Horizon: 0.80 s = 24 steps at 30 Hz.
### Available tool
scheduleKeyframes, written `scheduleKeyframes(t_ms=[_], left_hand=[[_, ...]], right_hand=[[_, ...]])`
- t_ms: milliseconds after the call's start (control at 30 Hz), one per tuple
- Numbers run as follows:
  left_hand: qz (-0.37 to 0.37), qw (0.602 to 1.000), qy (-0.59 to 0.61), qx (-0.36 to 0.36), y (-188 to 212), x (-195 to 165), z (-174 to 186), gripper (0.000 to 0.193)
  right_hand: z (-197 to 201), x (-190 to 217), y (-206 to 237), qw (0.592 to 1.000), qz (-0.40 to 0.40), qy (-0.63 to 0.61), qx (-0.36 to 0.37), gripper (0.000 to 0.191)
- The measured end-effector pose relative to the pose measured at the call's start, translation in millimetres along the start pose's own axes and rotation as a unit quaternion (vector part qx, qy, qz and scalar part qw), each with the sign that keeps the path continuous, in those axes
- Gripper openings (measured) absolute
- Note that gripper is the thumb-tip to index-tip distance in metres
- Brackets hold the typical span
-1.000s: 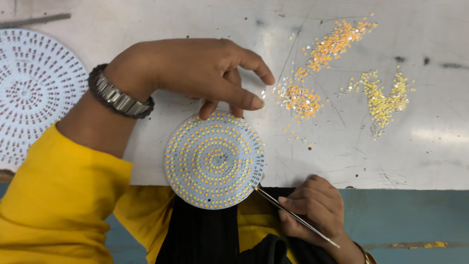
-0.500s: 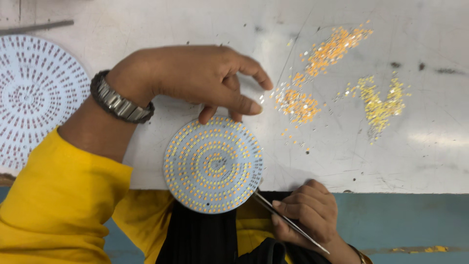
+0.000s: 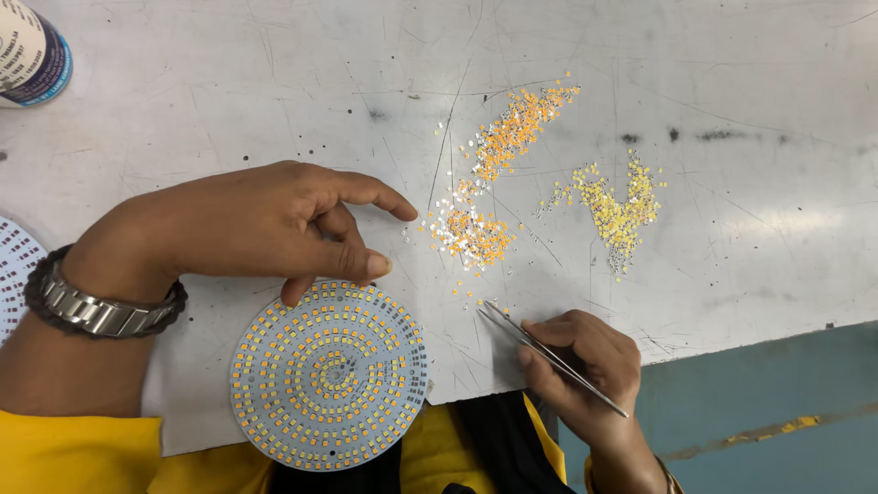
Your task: The person uses tweezers to pick up small yellow LED chips from a pile on the table and places them one by one into designated spots on a circular LED board. The person continues this repetitive placement process for the duration of the clip.
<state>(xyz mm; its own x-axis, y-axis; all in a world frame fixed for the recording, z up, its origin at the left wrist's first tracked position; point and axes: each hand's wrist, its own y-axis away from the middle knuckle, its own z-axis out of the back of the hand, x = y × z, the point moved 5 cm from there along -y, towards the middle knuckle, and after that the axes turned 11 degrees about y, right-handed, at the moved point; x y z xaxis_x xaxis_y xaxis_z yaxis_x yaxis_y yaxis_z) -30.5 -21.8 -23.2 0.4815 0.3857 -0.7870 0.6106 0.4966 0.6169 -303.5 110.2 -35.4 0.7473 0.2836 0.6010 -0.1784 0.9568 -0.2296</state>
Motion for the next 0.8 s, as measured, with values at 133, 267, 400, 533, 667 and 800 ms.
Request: scheduleKeyframes(t_ms=[133, 267, 400, 533, 667, 800], left_hand=[[-0.003, 1.000, -0.012, 0.006, -1, -1, 0, 0.065], [0.014, 1.000, -0.017, 0.002, -2, 0, 0, 0.065], [0.005, 1.000, -0.022, 0.002, -1, -2, 0, 0.065], [0.018, 0.999, -0.026, -0.003, 0, -2, -1, 0.065], [0.011, 0.999, -0.033, -0.005, 1, -2, 0, 0.065], [-0.017, 0.999, -0.032, 0.003, 0, 1, 1, 0.066]], right_hand=[[-2, 3, -4, 1.000, -0.003, 0.001, -0.001, 0.018], [0, 3, -6, 1.000, 0.015, 0.014, 0.021, 0.019], [3, 2, -6, 1.000, 0.015, 0.010, 0.016, 0.020], [0, 5, -6, 1.000, 0.012, -0.001, 0.015, 0.020], [-1, 9, -8, 1.000, 0.025, 0.000, 0.019, 0.019], [-1, 13, -8, 0.999, 0.038, 0.029, 0.020, 0.018]])
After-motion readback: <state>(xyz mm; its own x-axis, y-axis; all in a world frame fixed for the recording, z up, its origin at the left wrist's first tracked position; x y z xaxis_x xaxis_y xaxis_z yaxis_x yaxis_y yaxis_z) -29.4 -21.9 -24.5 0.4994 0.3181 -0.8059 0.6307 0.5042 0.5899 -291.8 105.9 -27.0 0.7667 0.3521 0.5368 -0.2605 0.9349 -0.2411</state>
